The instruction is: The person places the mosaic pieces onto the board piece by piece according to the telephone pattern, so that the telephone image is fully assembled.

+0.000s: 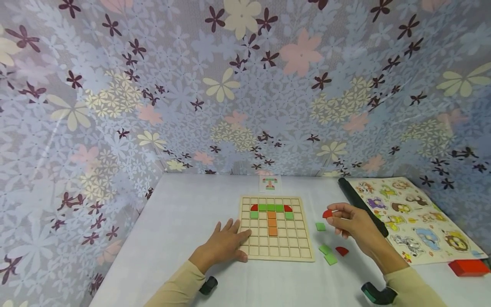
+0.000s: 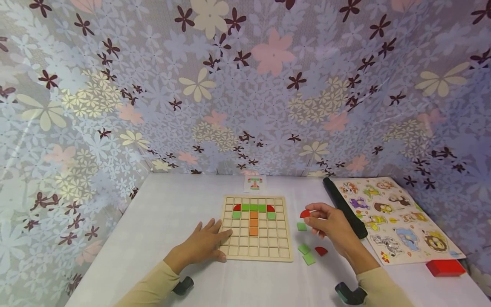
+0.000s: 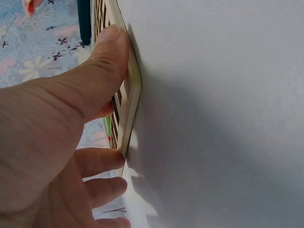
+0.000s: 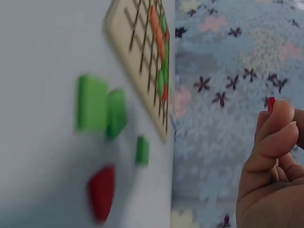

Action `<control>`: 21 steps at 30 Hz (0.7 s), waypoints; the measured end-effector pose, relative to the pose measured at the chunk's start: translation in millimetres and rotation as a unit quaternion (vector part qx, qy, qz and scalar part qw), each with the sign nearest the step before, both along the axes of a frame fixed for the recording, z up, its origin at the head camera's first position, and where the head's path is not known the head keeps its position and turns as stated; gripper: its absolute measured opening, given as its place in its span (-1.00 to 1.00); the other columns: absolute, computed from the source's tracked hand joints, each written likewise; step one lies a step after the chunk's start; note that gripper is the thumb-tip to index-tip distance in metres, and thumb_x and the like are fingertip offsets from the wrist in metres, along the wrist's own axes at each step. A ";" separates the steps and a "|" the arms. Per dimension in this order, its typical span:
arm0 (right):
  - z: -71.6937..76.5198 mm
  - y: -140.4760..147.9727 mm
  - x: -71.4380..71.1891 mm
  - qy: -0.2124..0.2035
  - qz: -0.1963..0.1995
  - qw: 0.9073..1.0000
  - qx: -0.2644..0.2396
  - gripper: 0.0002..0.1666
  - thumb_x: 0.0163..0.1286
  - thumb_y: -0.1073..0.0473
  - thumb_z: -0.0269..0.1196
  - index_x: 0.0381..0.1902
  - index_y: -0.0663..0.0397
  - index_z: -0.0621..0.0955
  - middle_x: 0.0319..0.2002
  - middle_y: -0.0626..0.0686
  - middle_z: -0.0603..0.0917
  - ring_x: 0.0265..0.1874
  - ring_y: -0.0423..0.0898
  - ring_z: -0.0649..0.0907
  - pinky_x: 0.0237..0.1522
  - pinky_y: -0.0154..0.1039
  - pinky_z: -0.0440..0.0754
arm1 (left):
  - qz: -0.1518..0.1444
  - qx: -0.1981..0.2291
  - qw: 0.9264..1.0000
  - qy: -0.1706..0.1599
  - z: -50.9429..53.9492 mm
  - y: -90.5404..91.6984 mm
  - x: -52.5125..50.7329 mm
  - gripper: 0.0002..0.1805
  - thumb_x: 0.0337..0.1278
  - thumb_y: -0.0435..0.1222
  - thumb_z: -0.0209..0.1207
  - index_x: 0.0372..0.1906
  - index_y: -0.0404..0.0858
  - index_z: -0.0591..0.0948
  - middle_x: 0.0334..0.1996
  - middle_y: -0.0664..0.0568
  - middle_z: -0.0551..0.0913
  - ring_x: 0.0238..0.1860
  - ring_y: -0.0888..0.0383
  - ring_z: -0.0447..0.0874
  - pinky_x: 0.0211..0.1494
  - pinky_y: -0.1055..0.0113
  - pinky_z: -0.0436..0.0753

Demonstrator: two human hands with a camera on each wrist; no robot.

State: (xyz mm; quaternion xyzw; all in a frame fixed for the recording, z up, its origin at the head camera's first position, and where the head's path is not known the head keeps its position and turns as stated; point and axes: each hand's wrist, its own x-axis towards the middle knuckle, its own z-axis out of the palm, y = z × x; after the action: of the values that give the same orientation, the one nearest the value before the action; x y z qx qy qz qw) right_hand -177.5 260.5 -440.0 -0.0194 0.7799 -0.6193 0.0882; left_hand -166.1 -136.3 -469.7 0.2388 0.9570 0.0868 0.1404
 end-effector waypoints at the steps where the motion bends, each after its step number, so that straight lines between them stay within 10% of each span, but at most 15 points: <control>1: 1.2 -5.9 -3.4 0.002 0.005 1.000 -0.004 -0.48 0.37 0.11 0.41 0.19 0.17 0.53 -0.24 -0.03 0.68 -0.53 -0.10 0.63 -0.54 -0.22 0.57 | 0.000 0.000 1.000 0.000 -0.1 0.3 0.0 -0.09 -0.03 0.19 0.36 0.51 0.05 0.41 0.56 -0.26 0.21 0.58 -0.28 0.07 0.50 -0.35 0.10; 21: -9.8 -114.9 -48.9 -0.029 0.116 0.993 -0.005 -0.51 0.39 0.29 0.33 0.20 0.34 0.46 -0.27 0.19 0.67 -0.55 -0.02 0.59 -0.53 -0.22 0.49 | -0.004 -0.002 1.000 0.008 1.1 0.3 0.8 -0.08 -0.05 0.20 0.36 0.49 0.04 0.43 0.54 -0.28 0.24 0.57 -0.30 0.10 0.48 -0.37 0.12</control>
State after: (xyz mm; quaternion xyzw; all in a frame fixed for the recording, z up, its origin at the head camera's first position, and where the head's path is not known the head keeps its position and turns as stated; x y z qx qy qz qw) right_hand -226.4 145.5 -449.9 -0.0924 0.7663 -0.6092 0.1822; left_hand -165.4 -136.0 -468.7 0.2431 0.9572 0.0827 0.1336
